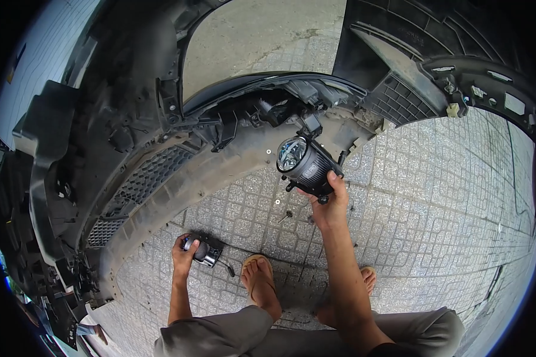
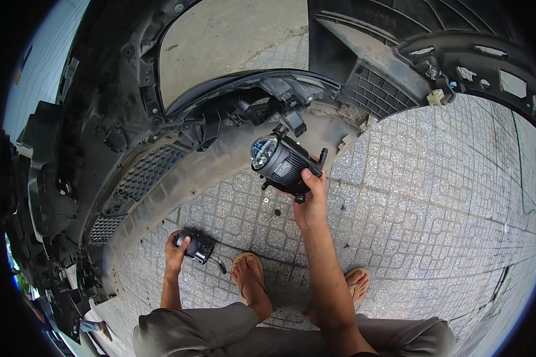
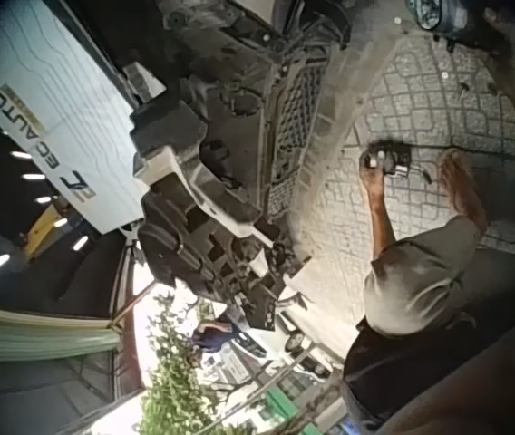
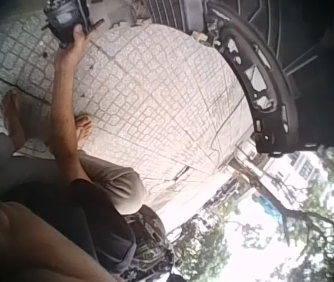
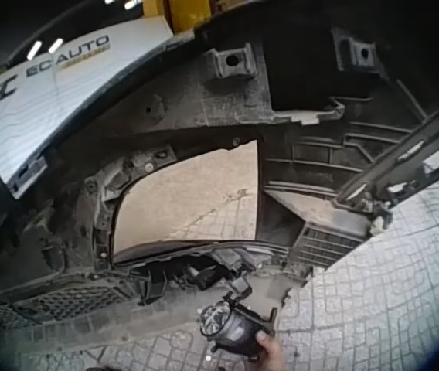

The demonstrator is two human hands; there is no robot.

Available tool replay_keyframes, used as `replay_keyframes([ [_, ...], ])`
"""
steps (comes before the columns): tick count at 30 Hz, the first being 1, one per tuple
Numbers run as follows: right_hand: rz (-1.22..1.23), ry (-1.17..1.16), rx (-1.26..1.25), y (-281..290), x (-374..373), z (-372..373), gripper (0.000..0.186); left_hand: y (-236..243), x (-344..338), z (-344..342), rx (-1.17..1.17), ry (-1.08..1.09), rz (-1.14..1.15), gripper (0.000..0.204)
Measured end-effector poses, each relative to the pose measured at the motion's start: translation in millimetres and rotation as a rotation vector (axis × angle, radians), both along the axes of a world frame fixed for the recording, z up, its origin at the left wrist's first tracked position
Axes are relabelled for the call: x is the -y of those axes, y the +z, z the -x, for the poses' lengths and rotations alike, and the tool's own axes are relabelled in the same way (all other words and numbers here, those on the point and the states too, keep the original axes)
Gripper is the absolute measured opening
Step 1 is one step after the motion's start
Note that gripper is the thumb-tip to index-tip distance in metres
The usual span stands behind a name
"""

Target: Installing new aftermarket LED lighting modules onto a car bumper using a screwdriver and small bolts.

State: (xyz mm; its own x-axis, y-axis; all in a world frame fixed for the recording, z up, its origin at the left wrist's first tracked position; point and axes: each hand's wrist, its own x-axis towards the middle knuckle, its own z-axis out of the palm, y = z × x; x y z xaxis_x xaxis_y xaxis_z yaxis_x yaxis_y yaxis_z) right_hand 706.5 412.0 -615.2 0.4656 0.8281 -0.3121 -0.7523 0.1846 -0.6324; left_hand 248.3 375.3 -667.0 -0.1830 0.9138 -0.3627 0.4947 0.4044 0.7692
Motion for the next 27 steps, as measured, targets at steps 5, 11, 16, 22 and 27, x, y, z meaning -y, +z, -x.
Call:
replay_keyframes([
  [5, 0.336, -0.103, 0.06, -43.9, 41.5, -45.8, 0.056, 60.1, -10.3, -52.2, -0.079, -0.057, -0.025, 0.041],
  [11, 0.743, -0.189, 0.284, -67.8, 94.3, -103.2, 0.069, 103.8, -49.0, -134.9, -0.007, -0.257, -0.145, 0.061],
  [16, 0.811, -0.252, 0.344, -83.9, 114.9, -102.3, 0.062, 119.0, -69.9, -205.9, 0.159, -0.33, -0.149, 0.068],
  [22, 0.863, -0.273, 0.352, -105.6, 124.9, -114.0, 0.061, 133.9, -87.8, -276.9, 0.174, -0.363, -0.1, 0.063],
  [27, 0.958, -0.239, 0.493, -105.4, 122.7, -118.5, 0.068, 134.9, -114.6, -302.4, 0.242, -0.389, -0.083, 0.062],
])
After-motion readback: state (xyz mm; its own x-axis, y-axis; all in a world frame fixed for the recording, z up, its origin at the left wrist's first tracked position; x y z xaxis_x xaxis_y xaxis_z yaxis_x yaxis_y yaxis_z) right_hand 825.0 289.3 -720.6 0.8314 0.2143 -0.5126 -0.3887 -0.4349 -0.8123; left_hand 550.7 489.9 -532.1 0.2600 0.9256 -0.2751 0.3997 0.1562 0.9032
